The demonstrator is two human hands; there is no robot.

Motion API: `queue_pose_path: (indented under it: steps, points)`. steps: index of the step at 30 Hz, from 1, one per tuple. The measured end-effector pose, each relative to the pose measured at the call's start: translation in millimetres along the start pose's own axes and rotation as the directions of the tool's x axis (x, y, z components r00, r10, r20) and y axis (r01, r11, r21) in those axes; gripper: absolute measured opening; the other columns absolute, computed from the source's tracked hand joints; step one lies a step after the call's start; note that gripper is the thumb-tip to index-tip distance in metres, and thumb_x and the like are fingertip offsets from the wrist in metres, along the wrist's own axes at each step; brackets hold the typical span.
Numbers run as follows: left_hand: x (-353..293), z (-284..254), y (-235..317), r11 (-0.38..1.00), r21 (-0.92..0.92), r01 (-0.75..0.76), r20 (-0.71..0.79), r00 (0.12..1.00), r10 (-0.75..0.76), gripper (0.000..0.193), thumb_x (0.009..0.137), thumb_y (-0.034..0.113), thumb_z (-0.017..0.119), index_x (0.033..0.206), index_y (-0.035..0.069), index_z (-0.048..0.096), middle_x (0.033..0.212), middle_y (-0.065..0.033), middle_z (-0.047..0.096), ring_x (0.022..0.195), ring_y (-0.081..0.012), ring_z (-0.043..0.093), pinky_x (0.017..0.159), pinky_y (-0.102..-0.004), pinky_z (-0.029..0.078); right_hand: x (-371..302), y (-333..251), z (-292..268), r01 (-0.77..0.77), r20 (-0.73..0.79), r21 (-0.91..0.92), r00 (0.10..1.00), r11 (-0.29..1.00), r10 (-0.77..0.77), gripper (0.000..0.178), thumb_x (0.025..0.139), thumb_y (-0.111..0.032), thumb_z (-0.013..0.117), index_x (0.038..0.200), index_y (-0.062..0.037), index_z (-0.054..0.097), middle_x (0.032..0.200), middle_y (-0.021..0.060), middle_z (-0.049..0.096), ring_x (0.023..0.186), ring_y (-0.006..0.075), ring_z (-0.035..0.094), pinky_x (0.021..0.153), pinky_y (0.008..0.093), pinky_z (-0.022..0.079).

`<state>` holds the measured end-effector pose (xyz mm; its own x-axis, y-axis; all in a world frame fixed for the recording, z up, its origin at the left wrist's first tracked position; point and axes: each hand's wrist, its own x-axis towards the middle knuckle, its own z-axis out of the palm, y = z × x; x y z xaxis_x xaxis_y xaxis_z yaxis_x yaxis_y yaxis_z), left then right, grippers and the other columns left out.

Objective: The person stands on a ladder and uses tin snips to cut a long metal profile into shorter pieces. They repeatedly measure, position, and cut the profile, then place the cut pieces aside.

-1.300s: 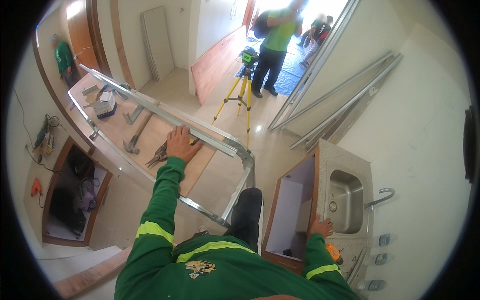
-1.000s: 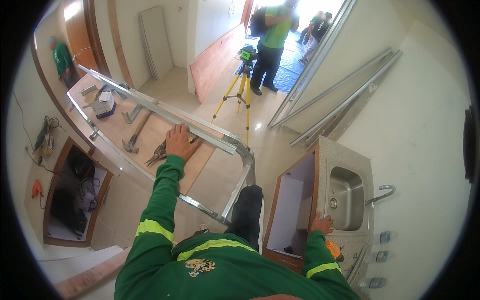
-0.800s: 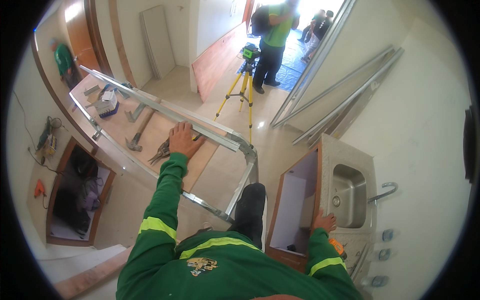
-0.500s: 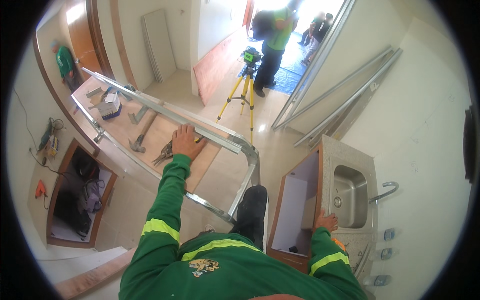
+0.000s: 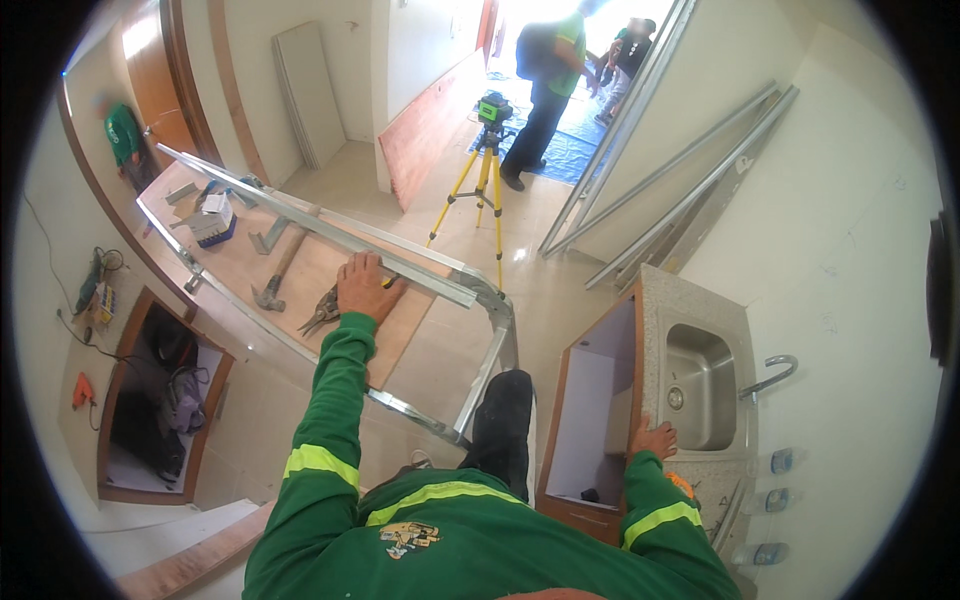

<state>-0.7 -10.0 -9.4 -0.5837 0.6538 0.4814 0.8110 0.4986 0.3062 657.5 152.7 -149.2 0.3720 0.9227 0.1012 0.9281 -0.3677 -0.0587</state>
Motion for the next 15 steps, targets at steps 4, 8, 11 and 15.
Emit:
queue_pose_path:
  steps: [4, 8, 11, 15]
  points:
    - [0.6, 2.5, 0.7, 1.000, 0.018, 0.012, 0.000, 1.000, -0.012, 0.063, 0.083, 0.048, 0.083, 0.125, 0.006, 0.062, 0.134, -0.0144, 0.064, 0.133, -0.0349, 0.057, 0.116, -0.0496, 0.041, 0.3, 1.2, 0.3, 0.006, -0.015, 0.005, 1.000, 1.000, -0.006, 0.081, 0.104, -0.070, 0.053, 0.142, 0.0023, 0.056, 0.141, 0.0256, 0.057, 0.140, 0.0408, 0.052, 0.121, 0.0677, 0.032]
    - [1.4, 2.7, -1.5, 0.999, 0.034, 0.005, 0.027, 1.000, -0.006, 0.067, 0.085, 0.052, 0.084, 0.130, 0.006, 0.062, 0.138, -0.0156, 0.064, 0.134, -0.0351, 0.057, 0.117, -0.0492, 0.041, -0.5, 0.6, -1.1, 0.015, -0.022, 0.017, 1.000, 1.000, -0.015, 0.081, 0.104, -0.069, 0.053, 0.140, 0.0026, 0.057, 0.140, 0.0262, 0.058, 0.140, 0.0413, 0.052, 0.121, 0.0673, 0.033]
    - [1.4, 3.3, -1.2, 1.000, 0.015, -0.002, -0.001, 1.000, 0.002, 0.064, 0.083, 0.049, 0.083, 0.125, 0.006, 0.062, 0.134, -0.0146, 0.064, 0.133, -0.0355, 0.056, 0.117, -0.0512, 0.041, 1.5, 1.0, 0.3, 0.005, -0.012, 0.025, 1.000, 1.000, -0.005, 0.079, 0.104, -0.068, 0.055, 0.140, 0.0029, 0.058, 0.139, 0.0264, 0.059, 0.140, 0.0420, 0.053, 0.121, 0.0671, 0.033]
    - [0.5, 3.7, -2.0, 1.000, 0.031, 0.000, 0.021, 1.000, 0.000, 0.067, 0.086, 0.051, 0.083, 0.130, 0.006, 0.062, 0.136, -0.0159, 0.064, 0.133, -0.0352, 0.057, 0.116, -0.0494, 0.042, 0.9, 2.5, 1.8, 0.011, -0.037, 0.022, 0.999, 1.000, -0.010, 0.078, 0.103, -0.066, 0.056, 0.139, 0.0032, 0.058, 0.140, 0.0267, 0.059, 0.139, 0.0428, 0.053, 0.120, 0.0673, 0.033]
